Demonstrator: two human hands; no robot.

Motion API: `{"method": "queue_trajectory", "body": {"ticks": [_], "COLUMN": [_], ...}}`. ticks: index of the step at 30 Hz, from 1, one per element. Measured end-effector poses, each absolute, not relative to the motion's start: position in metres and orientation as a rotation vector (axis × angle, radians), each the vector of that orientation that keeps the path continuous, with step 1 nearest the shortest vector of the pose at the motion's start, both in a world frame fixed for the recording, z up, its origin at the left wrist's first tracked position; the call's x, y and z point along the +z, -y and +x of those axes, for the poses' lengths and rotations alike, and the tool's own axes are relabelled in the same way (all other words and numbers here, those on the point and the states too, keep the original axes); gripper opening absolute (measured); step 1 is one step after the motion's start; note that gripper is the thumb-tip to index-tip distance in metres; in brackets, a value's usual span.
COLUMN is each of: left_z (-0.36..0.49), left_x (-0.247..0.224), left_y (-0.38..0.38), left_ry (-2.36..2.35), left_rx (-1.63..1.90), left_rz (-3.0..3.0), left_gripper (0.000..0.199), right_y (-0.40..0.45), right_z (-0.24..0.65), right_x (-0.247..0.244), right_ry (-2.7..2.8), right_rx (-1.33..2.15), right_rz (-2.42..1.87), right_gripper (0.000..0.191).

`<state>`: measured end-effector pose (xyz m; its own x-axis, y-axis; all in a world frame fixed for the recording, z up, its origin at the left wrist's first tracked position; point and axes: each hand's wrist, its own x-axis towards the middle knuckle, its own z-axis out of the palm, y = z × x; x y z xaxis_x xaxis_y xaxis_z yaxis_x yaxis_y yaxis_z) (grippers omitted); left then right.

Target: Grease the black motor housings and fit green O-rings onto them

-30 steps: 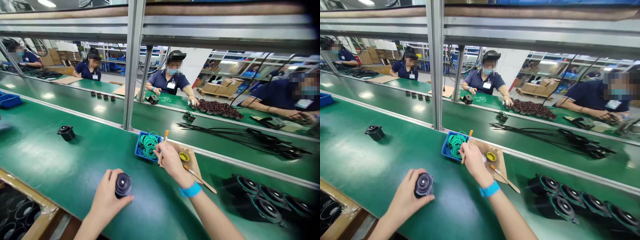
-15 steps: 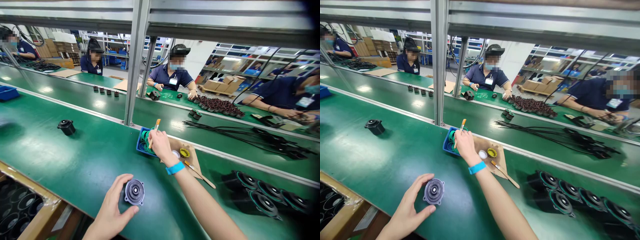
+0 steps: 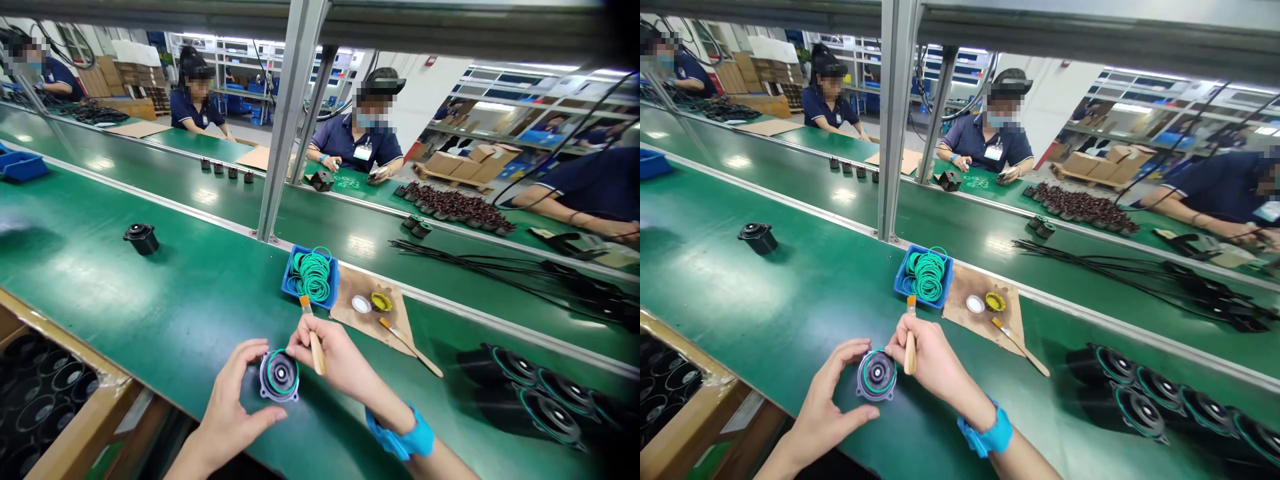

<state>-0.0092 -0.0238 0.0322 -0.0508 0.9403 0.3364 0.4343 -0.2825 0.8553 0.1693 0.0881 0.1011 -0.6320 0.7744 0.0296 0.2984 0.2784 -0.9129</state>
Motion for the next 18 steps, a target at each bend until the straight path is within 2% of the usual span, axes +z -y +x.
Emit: {"method": "queue_trajectory", "body": {"ticks": [7,18], "left_z": [-0.014,-0.017], "left_x": [0.032,0.037], "left_y": [0.025,0.018], "left_ry": [-1.523,-1.562], "left_rx": [1.269,1.278], "left_rz": [2.072,2.236], "left_gripper": [0.067,0.052], "right_y": [-0.074,-0.047], "right_z": [0.186,0.194], "right_x": [0.094,0.081], "right_ry": [1.966,2.187], "right_rx": [1.425,1.051], "right_rz": [-0.852,-0.718], "right_gripper": [0.029,0.025]}}
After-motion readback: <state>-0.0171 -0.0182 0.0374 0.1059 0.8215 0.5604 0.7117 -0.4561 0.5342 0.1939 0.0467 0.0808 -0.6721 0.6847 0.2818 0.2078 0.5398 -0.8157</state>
